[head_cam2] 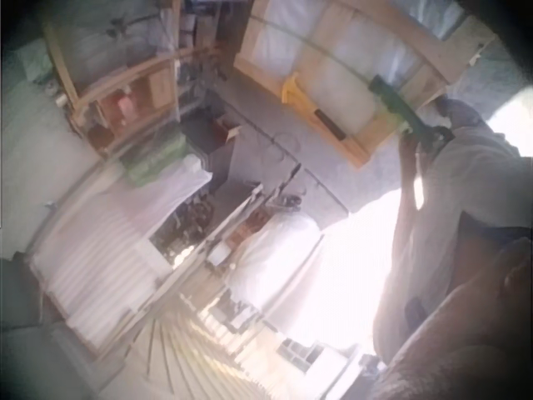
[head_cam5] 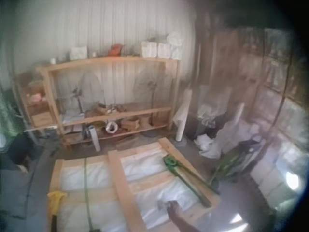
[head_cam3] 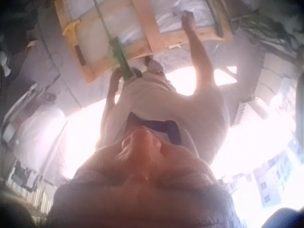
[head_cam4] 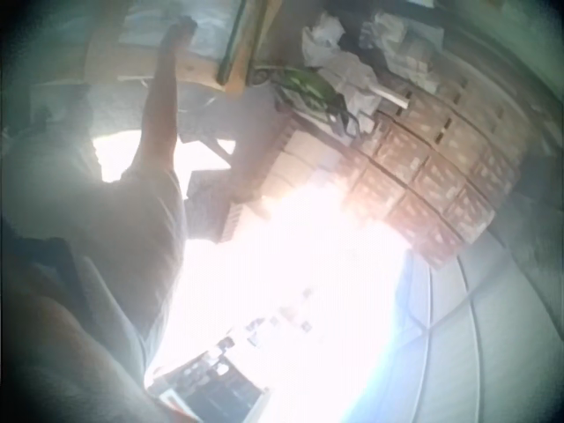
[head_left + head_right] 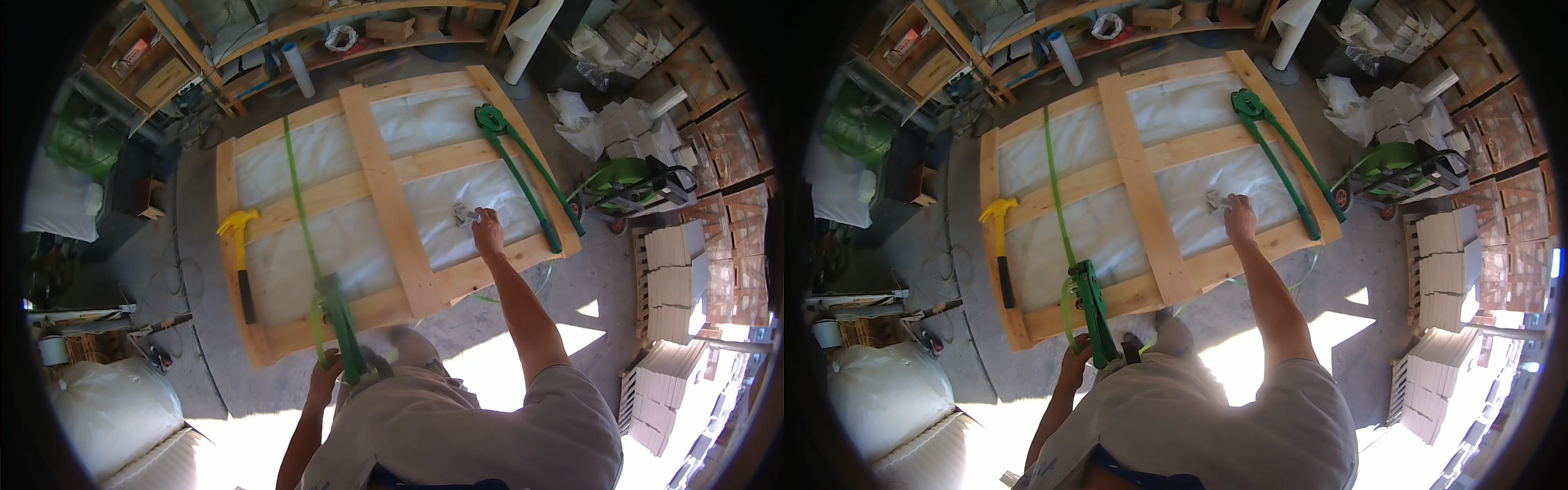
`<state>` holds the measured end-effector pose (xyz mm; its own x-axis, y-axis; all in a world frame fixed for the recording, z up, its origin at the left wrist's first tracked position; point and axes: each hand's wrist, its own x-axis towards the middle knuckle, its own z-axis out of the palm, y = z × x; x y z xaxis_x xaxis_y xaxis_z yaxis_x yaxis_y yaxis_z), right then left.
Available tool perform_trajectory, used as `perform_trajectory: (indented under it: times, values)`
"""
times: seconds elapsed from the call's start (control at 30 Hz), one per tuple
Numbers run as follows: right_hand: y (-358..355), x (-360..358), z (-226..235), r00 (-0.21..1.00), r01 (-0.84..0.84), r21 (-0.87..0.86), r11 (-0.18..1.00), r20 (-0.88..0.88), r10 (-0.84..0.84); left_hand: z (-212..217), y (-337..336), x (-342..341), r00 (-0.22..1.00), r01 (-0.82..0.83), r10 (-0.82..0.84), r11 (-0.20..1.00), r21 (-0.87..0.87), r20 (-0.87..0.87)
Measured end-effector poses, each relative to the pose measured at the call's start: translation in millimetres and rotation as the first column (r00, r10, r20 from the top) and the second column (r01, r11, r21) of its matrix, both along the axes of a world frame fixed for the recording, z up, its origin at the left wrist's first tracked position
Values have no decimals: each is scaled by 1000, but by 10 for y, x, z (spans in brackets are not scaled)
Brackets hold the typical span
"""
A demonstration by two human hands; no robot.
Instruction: The person wraps a green plastic strap around a wooden crate, threads it through a tensioner, and tightens it with a ratchet handle. They repeat this process on multiple sides of the crate, securing the straps in place.
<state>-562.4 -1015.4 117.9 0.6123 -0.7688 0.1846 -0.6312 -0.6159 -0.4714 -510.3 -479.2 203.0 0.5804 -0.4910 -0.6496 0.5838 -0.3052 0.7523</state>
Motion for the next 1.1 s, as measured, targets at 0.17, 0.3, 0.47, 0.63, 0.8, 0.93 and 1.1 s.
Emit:
perform_trajectory:
  times: [0.17,0.3,0.47,0.63,0.8,0.93,1.1]
  values:
    - [-138,111,-116,974,-57,3,998,-221,56,185,378,18,998,-17,17,1000,6,-62]
    - [-184,45,-171,985,-48,-5,999,-163,47,367,691,130,985,20,-25,999,-32,-172]
    - [-141,-7,-105,988,90,76,993,-130,-79,339,943,400,984,-132,147,981,138,-99]
    - [443,158,288,938,-133,587,799,336,-90,62,990,949,963,-266,259,955,128,68]
    - [1512,630,647,943,-274,910,312,318,-99,-269,341,1615,975,-209,211,977,-33,75]
    - [2174,1166,670,965,-262,959,105,261,24,-608,-251,1873,989,-119,119,993,-10,82]
    - [2572,1737,476,967,-204,968,149,175,187,-1070,-635,2001,979,-14,16,1000,-12,205]
